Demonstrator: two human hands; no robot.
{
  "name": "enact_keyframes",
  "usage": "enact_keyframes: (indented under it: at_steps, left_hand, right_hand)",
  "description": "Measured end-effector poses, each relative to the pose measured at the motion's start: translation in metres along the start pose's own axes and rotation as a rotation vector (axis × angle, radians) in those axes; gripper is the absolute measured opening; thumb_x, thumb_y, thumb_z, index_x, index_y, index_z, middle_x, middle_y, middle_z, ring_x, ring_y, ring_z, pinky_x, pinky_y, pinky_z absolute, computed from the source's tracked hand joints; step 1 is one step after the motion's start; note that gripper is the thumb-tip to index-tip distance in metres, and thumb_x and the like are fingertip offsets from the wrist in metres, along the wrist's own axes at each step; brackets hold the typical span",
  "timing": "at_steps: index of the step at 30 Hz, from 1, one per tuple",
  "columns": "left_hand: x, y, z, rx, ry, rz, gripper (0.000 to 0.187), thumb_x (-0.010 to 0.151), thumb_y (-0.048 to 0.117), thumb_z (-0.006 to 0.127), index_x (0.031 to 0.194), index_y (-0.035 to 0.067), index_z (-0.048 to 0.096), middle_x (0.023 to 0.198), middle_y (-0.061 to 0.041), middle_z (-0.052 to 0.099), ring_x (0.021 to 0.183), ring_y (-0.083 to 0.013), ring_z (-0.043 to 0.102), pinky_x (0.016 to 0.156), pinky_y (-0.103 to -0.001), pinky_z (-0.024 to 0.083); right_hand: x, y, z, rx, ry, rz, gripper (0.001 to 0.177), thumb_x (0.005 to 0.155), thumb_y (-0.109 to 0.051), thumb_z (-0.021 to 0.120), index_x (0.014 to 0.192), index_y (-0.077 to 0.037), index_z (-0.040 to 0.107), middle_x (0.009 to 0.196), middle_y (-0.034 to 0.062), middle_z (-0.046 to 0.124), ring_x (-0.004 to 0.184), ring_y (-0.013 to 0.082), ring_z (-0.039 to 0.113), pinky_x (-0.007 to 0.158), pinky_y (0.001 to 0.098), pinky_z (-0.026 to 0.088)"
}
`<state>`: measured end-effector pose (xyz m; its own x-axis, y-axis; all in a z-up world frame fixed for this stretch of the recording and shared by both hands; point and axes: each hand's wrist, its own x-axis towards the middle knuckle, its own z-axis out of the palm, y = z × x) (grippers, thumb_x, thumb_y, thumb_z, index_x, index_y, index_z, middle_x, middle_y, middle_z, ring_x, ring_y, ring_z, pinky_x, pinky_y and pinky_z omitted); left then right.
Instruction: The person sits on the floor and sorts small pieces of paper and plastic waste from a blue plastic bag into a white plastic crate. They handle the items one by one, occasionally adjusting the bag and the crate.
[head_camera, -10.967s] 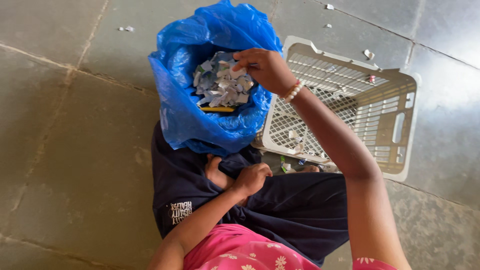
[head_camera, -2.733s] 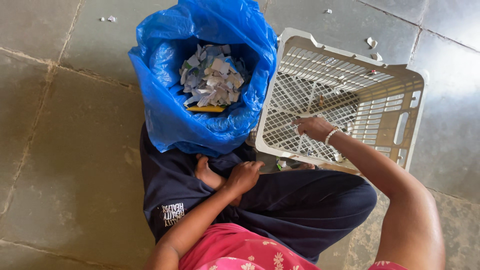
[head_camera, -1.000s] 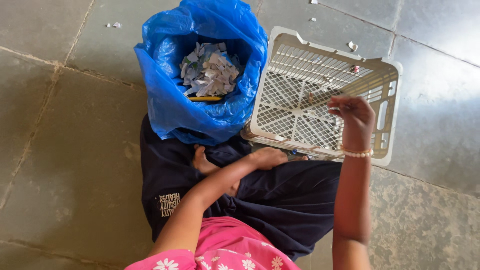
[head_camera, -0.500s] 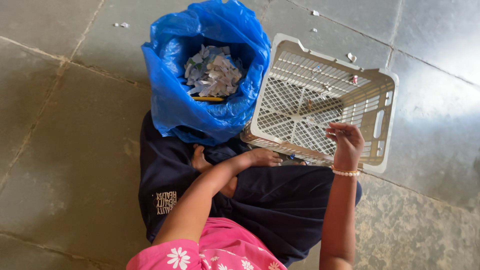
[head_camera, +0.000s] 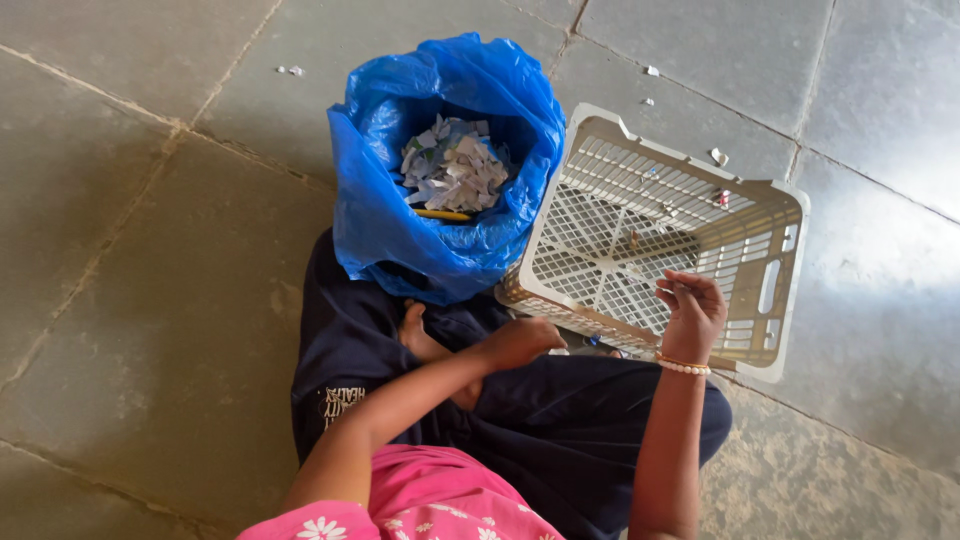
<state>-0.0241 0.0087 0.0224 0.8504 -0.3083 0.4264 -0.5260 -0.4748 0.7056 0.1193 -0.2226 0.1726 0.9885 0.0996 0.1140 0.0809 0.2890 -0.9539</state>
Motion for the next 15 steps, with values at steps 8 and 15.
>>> enact_keyframes:
  at_steps: [8,15]
  left_hand:
    - [0.019,0.079,-0.117,0.308,0.438,0.025,0.028,0.095,0.001,0.063,0.122,0.007,0.071,0.113,-0.012,0.074,0.105,-0.0294,0.07,0.094,-0.039,0.057]
    - [0.063,0.077,-0.212,0.397,0.81,-0.161,0.039,0.099,-0.008,0.059,0.133,0.009,0.066,0.136,-0.012,0.068,0.126,-0.0272,0.066,0.106,-0.037,0.057]
  right_hand:
    - [0.004,0.013,0.021,0.014,-0.004,0.052,0.015,0.099,0.011,0.057,0.105,0.0,0.066,0.106,0.0149,0.073,0.092,0.0208,0.074,0.078,0.0303,0.062]
    - [-0.001,0.012,0.017,-0.022,0.026,0.032,0.016,0.099,0.01,0.056,0.104,0.0,0.066,0.106,0.0147,0.074,0.091,0.0198,0.073,0.08,0.0294,0.062]
